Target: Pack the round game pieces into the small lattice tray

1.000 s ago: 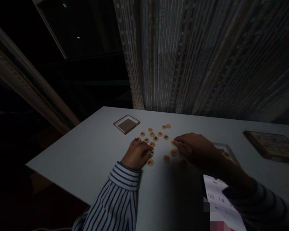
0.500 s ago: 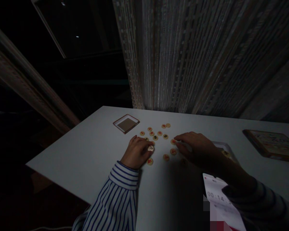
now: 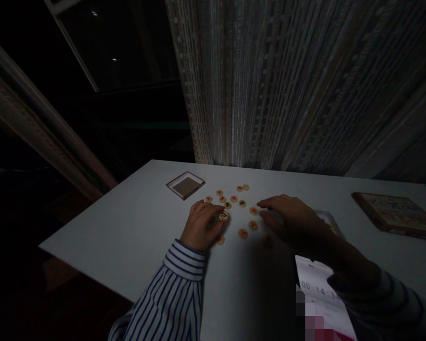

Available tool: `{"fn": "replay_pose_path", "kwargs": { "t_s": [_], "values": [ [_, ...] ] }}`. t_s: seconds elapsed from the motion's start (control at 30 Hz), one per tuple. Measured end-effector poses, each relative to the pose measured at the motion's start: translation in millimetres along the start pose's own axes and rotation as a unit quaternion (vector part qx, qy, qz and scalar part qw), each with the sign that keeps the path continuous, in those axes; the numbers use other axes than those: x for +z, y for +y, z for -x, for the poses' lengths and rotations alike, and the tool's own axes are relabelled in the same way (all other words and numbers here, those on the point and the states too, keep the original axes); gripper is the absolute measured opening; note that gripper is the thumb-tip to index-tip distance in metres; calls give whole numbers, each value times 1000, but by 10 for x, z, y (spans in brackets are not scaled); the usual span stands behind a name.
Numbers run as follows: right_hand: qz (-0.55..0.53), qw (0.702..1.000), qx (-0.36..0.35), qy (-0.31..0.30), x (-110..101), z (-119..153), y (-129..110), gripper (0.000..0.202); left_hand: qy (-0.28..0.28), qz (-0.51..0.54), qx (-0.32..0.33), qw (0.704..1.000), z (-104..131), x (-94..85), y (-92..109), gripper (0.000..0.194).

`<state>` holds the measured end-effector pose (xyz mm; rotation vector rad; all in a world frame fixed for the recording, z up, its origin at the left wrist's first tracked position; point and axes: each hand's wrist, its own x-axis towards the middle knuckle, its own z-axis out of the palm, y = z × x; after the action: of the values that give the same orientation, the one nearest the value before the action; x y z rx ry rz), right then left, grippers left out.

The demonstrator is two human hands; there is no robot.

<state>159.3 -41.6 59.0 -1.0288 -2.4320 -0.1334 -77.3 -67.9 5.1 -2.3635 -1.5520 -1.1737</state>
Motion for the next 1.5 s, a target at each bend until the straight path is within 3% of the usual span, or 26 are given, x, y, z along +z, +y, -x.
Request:
{"fn": "replay_pose_path", "kwargs": {
  "t_s": [0.63,1.0,1.3,1.5],
  "values": [
    [6,999,41,-13,-239,361,62,26,13,32,42,999,-61,-16,275,25],
    [5,999,48,15,-273,605,183,25,34,31,70,996,-93,-3,469,31],
    [-3,993,92,71,-352,758,292,23,37,43,97,994,-202,9,672,31],
    [-21,984,113,139,-355,846,332,20,35,63,77,994,-238,47,792,33]
  ]
}}
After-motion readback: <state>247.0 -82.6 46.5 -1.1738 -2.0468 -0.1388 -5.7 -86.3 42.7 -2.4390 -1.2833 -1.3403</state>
